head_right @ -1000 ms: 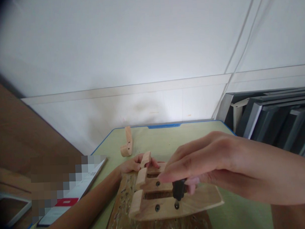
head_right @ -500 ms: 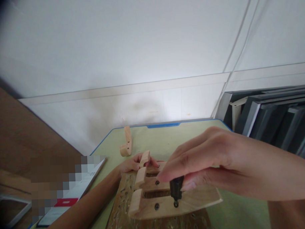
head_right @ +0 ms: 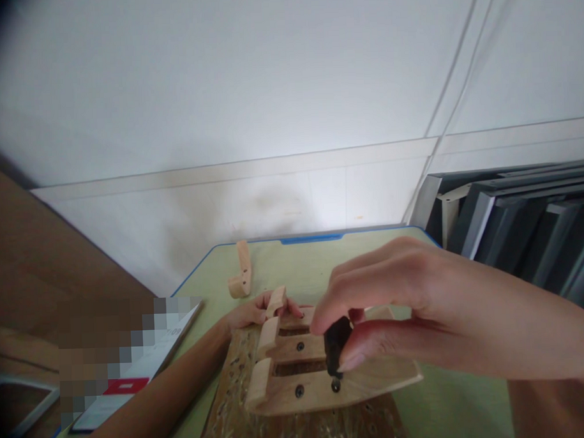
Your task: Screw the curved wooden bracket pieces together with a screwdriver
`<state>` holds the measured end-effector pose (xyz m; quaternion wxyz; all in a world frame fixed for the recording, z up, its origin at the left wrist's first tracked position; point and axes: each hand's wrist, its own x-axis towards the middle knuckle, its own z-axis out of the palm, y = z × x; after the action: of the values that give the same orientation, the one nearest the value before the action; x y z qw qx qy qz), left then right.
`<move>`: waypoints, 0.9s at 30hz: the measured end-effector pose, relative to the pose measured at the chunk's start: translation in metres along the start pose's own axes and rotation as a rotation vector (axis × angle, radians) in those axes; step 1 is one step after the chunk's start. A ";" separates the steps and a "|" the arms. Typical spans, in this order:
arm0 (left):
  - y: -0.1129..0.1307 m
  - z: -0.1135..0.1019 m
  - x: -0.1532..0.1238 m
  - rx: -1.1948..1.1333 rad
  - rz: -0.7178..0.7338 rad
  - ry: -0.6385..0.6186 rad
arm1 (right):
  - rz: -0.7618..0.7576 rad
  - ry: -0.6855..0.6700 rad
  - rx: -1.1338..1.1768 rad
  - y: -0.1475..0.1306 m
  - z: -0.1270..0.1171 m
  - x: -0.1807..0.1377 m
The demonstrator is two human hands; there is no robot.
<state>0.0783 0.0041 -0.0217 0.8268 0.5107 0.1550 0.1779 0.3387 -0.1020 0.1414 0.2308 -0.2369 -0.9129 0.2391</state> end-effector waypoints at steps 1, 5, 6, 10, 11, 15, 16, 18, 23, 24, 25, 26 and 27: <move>0.000 0.000 0.000 0.001 0.003 -0.002 | 0.001 0.006 -0.015 0.000 0.000 0.000; 0.000 -0.002 0.001 0.010 0.016 -0.005 | -0.020 0.010 -0.055 0.002 0.000 0.003; 0.000 -0.003 0.001 0.012 0.020 -0.004 | -0.015 0.013 -0.055 0.003 0.000 0.003; 0.000 -0.004 0.000 0.022 0.014 -0.005 | 0.004 0.024 -0.075 0.004 0.000 0.004; 0.000 -0.004 -0.001 0.023 0.008 -0.008 | 0.010 0.028 -0.086 0.004 0.001 0.004; -0.001 -0.003 -0.001 0.020 0.004 -0.020 | 0.049 0.026 -0.119 0.004 0.002 0.004; -0.001 -0.003 -0.001 0.019 0.005 -0.022 | 0.054 0.023 -0.116 0.004 0.003 0.005; -0.001 -0.003 -0.001 0.019 0.004 -0.029 | 0.060 0.025 -0.116 0.004 0.003 0.006; 0.000 -0.002 -0.001 0.020 0.004 -0.043 | 0.106 0.052 -0.244 0.004 0.005 0.008; 0.000 -0.002 -0.001 0.021 0.005 -0.047 | 0.119 0.058 -0.272 0.004 0.006 0.008; 0.000 -0.003 -0.001 0.022 0.007 -0.052 | 0.134 0.065 -0.296 0.005 0.007 0.007; 0.000 -0.003 -0.001 0.023 0.009 -0.057 | 0.152 0.071 -0.317 0.005 0.008 0.007; -0.001 -0.004 -0.001 0.025 0.012 -0.063 | 0.169 0.078 -0.339 0.006 0.009 0.006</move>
<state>0.0754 0.0065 -0.0239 0.8238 0.5272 0.1278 0.1648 0.3306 -0.0972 0.1331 0.2022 -0.3572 -0.9074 0.0908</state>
